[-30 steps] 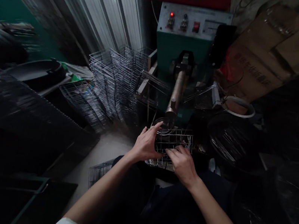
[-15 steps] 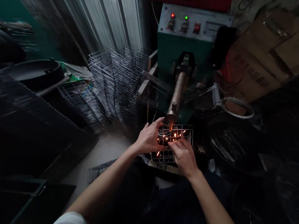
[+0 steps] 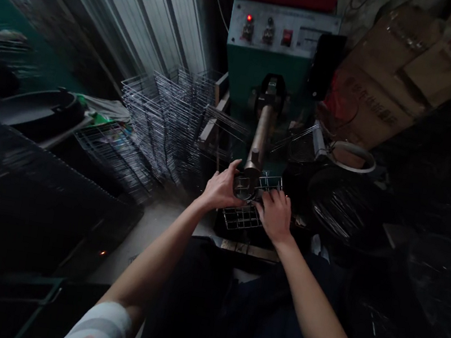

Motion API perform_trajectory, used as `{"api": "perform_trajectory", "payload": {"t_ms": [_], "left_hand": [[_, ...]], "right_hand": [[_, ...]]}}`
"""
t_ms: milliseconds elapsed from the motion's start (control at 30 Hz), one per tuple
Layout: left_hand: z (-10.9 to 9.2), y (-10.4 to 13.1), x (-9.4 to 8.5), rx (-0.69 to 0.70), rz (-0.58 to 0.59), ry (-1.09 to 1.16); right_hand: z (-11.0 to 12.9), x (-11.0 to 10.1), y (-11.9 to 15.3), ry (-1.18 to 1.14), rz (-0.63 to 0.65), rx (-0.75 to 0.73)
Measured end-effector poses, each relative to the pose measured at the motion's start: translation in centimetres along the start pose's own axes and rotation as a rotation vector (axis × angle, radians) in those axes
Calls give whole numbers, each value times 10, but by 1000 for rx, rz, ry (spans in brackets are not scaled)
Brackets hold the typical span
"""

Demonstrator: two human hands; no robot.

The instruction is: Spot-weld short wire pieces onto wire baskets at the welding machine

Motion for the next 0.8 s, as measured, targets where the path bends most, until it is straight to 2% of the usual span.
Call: {"api": "perform_trajectory", "payload": {"t_ms": [133, 233, 333, 433, 500, 567, 633, 700, 800], "left_hand": [[2, -16, -5, -19, 22, -22], [6, -15, -8, 24, 36, 25], [34, 4, -3, 27, 14, 146], [85, 33, 23, -59, -41, 373], [115, 47, 56, -118, 13, 621], [131, 55, 89, -171, 90, 834], [138, 55, 108, -203, 112, 939], [138, 55, 111, -220, 84, 958], [137, 68, 98, -253, 40, 902]], "right_hand": [[-7, 8, -16, -128, 46, 12], [-16, -3, -13, -333, 13, 58], [-36, -22, 9, -579, -38, 191], [-57, -30, 36, -868, -20, 441], [-63, -29, 51, -1072, -5, 629], [-59, -27, 58, -1204, 8, 761], [-49, -27, 58, -1265, 29, 805], [-37, -32, 55, -1332, 57, 784], [-13, -44, 53, -1489, 206, 672]]}}
Point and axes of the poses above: each hand's wrist, its own y-axis away from the middle knuckle, its own x-axis out of the palm, z = x × y, the point moved 7 cm from there along -y, towards the middle knuckle, and after that the axes turned 1 degree about -z, right-handed, at the moved point
